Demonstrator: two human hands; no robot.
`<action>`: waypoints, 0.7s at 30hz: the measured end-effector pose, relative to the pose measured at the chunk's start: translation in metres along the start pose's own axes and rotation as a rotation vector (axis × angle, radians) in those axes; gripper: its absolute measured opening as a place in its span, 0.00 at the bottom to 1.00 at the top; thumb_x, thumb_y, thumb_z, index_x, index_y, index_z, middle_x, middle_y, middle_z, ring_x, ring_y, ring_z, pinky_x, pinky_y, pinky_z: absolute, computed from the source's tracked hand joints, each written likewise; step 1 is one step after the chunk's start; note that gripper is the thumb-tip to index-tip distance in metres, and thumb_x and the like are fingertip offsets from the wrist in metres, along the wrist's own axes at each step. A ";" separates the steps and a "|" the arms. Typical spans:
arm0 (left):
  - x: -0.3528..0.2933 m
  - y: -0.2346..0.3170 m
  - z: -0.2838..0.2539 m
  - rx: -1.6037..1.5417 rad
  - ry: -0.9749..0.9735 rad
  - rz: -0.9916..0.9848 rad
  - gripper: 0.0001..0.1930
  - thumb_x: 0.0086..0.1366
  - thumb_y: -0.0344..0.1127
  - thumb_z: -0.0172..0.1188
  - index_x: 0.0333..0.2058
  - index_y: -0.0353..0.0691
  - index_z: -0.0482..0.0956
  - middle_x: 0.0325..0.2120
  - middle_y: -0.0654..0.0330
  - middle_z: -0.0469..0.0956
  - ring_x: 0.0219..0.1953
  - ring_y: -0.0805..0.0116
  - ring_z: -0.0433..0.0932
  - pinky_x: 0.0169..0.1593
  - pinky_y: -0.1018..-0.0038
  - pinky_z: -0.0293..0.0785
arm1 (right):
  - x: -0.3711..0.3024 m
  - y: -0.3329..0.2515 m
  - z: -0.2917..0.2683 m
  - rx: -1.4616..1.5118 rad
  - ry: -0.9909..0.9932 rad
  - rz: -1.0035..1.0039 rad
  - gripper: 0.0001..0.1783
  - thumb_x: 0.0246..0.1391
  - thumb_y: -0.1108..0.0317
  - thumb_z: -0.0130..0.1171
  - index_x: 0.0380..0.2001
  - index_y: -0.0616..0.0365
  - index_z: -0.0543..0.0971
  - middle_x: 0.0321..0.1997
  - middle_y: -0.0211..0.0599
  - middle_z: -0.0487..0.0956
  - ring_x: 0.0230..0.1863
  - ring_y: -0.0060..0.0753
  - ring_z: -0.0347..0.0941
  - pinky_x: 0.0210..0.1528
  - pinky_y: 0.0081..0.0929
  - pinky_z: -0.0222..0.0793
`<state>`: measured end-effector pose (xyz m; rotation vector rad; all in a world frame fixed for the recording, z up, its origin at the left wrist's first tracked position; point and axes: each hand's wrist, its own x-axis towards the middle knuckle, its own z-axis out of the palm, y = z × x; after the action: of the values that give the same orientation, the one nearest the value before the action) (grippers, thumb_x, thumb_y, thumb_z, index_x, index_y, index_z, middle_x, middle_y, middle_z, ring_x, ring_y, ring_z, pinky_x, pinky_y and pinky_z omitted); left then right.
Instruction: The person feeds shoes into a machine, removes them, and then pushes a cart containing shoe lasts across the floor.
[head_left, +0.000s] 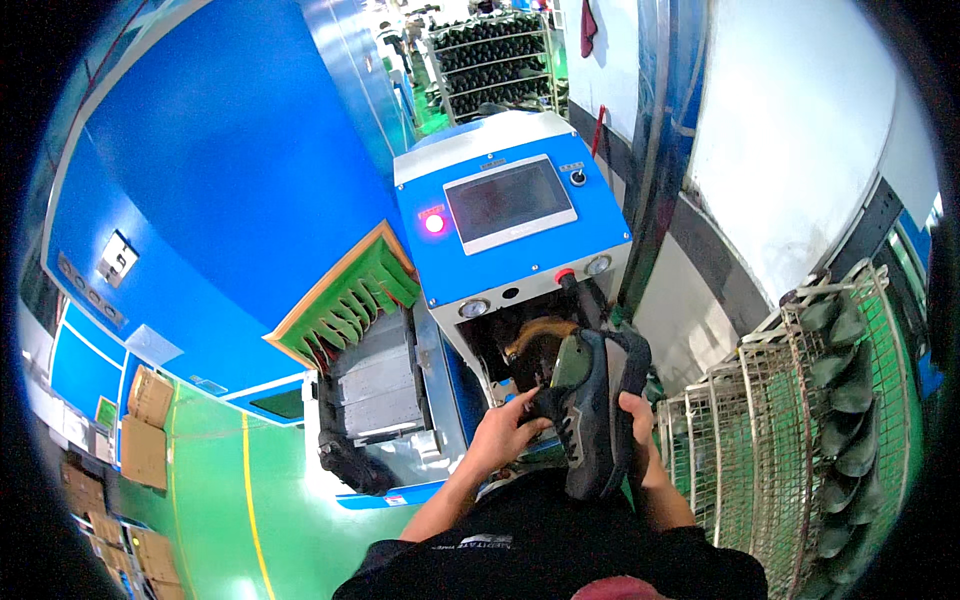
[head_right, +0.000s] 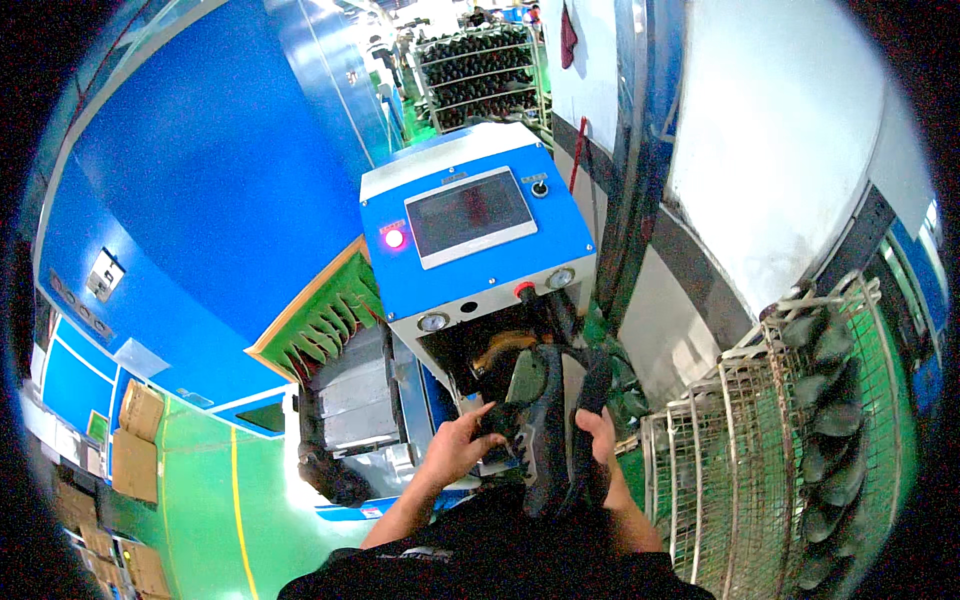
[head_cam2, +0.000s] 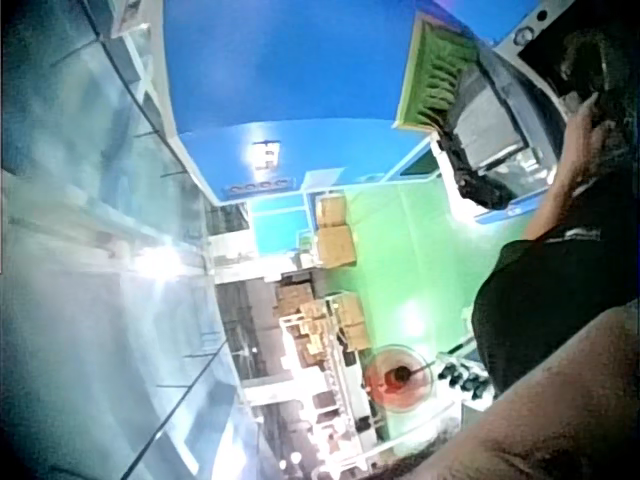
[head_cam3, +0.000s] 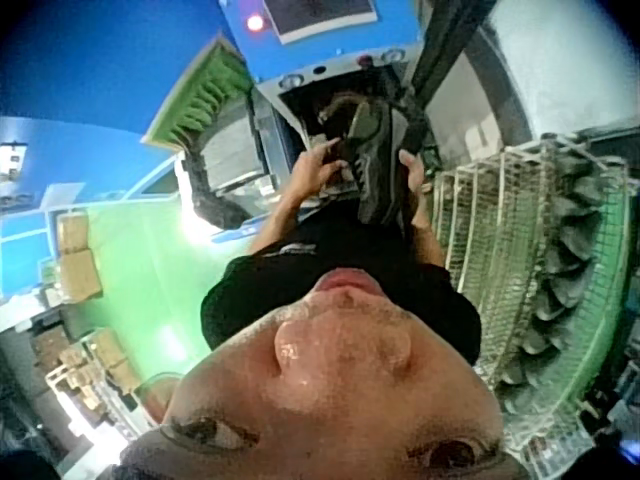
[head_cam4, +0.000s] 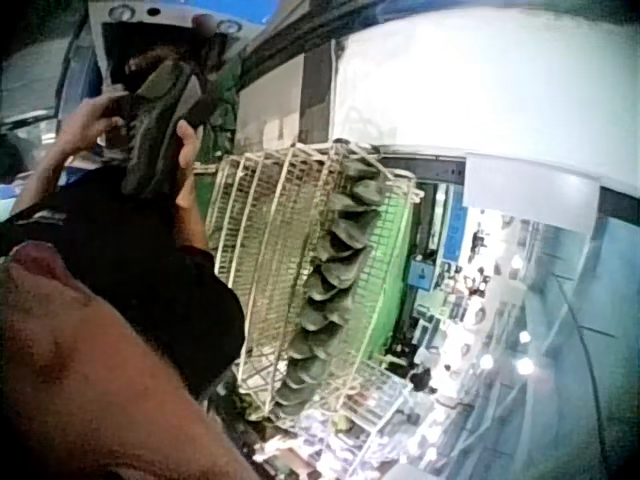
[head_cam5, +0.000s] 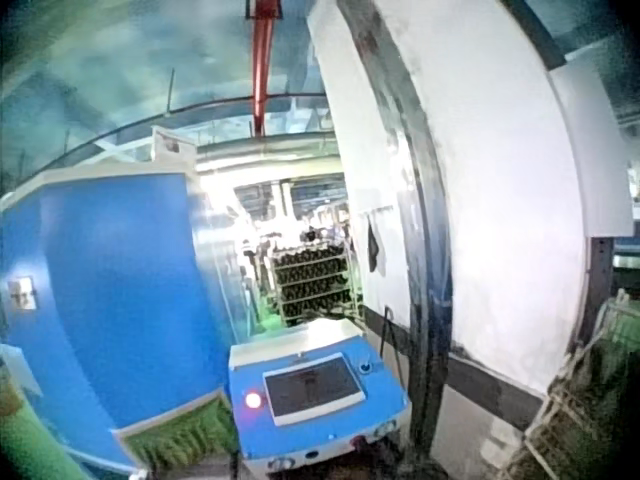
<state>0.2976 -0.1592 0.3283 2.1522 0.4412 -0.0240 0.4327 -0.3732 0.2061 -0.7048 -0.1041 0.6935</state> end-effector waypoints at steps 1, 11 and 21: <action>-0.001 -0.012 0.000 0.052 0.049 0.054 0.29 0.60 0.42 0.67 0.58 0.41 0.72 0.32 0.43 0.82 0.38 0.47 0.83 0.44 0.57 0.77 | 0.002 0.002 -0.007 -0.109 -0.006 -0.023 0.26 0.57 0.64 0.59 0.57 0.63 0.71 0.48 0.42 0.81 0.45 0.37 0.80 0.47 0.34 0.78; -0.001 -0.072 0.003 -0.128 0.677 -0.032 0.12 0.67 0.31 0.52 0.48 0.42 0.68 0.31 0.43 0.81 0.36 0.35 0.79 0.39 0.47 0.72 | -0.006 -0.013 0.076 -0.528 0.152 -0.200 0.44 0.51 0.67 0.67 0.68 0.62 0.59 0.54 0.36 0.75 0.51 0.31 0.74 0.56 0.31 0.71; -0.022 -0.203 0.039 0.499 0.173 -0.213 0.09 0.61 0.32 0.57 0.41 0.45 0.78 0.32 0.50 0.81 0.34 0.41 0.81 0.39 0.52 0.79 | -0.002 -0.003 0.082 -0.619 0.260 -0.156 0.41 0.49 0.69 0.67 0.66 0.64 0.64 0.48 0.32 0.77 0.46 0.29 0.74 0.51 0.29 0.71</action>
<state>0.2181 -0.0914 0.1491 2.5952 0.8358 -0.0743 0.4073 -0.3298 0.2711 -1.3596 -0.1345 0.4089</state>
